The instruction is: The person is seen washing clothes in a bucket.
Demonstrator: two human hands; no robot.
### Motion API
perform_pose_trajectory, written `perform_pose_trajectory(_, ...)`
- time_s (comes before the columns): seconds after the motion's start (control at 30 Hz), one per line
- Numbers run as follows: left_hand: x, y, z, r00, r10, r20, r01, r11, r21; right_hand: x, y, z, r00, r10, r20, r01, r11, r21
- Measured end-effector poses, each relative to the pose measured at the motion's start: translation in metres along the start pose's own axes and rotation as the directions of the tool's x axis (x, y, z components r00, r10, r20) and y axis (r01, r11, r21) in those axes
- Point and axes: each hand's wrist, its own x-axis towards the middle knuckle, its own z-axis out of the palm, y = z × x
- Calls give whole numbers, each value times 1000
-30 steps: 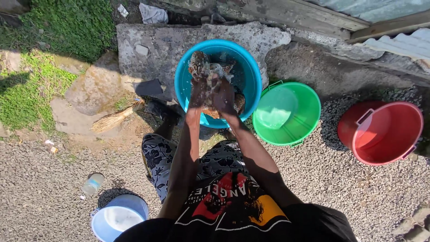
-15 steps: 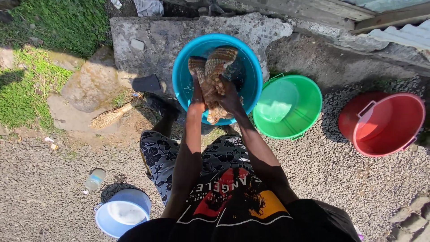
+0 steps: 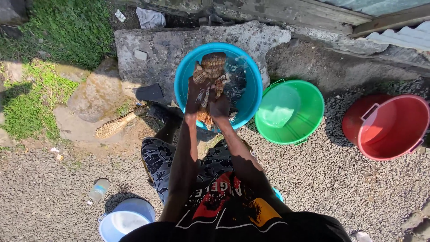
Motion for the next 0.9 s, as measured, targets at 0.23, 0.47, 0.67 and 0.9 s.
perform_pose_trajectory(0.23, -14, 32, -81, 958, -122, -261, -195, 394, -898, 43, -33, -135, 685, -673, 280, -14, 372, 928)
perform_pose_trajectory(0.47, -39, 109, -65, 947, -253, -198, -249, -189, -950, 75, 39, -73, 780, -445, 440, 133, 805, 578)
perform_pose_trajectory(0.67, -52, 104, 177, 960, -274, -59, -225, -625, -747, 91, 68, 10, 939, -343, -20, 343, 939, 22)
perform_pose_trajectory(0.9, -36, 98, 130, 913, -288, -290, -75, 579, -812, 118, 126, 50, 806, -582, -111, 468, 740, -483)
